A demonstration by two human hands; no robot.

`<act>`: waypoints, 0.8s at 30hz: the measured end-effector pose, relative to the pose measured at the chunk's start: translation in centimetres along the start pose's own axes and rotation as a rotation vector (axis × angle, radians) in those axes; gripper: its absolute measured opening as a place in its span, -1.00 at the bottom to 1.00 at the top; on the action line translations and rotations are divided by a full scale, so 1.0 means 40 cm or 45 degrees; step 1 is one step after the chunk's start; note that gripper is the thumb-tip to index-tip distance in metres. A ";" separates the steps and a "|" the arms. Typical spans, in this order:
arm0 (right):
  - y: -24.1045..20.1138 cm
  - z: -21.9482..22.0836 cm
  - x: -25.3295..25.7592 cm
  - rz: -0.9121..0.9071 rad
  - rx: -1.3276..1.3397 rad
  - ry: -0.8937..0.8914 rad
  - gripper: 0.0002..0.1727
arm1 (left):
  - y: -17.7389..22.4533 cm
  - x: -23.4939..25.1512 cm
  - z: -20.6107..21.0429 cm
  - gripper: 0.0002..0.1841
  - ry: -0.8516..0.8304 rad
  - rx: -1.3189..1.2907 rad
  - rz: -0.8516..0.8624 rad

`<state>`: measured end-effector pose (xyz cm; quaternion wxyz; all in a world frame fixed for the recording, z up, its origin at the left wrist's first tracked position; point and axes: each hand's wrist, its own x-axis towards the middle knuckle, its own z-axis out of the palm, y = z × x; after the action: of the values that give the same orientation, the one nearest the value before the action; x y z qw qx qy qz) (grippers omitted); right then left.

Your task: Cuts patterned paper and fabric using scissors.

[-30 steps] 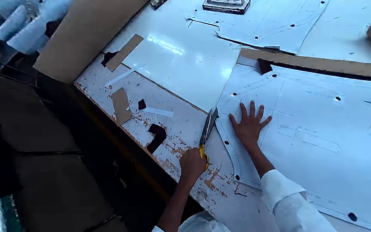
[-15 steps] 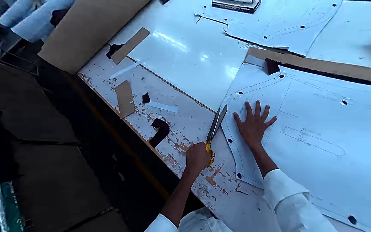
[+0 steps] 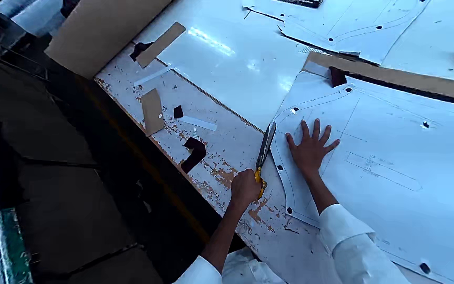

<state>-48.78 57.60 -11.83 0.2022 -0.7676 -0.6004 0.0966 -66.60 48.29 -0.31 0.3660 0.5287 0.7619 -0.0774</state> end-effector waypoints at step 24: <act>-0.001 0.005 0.002 0.014 -0.018 -0.009 -0.10 | 0.018 0.033 0.013 -0.64 -0.157 -0.027 -0.062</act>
<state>-48.89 57.73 -11.99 0.1941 -0.7719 -0.5977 0.0962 -65.95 49.33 -1.34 0.4157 0.5004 0.7514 -0.1106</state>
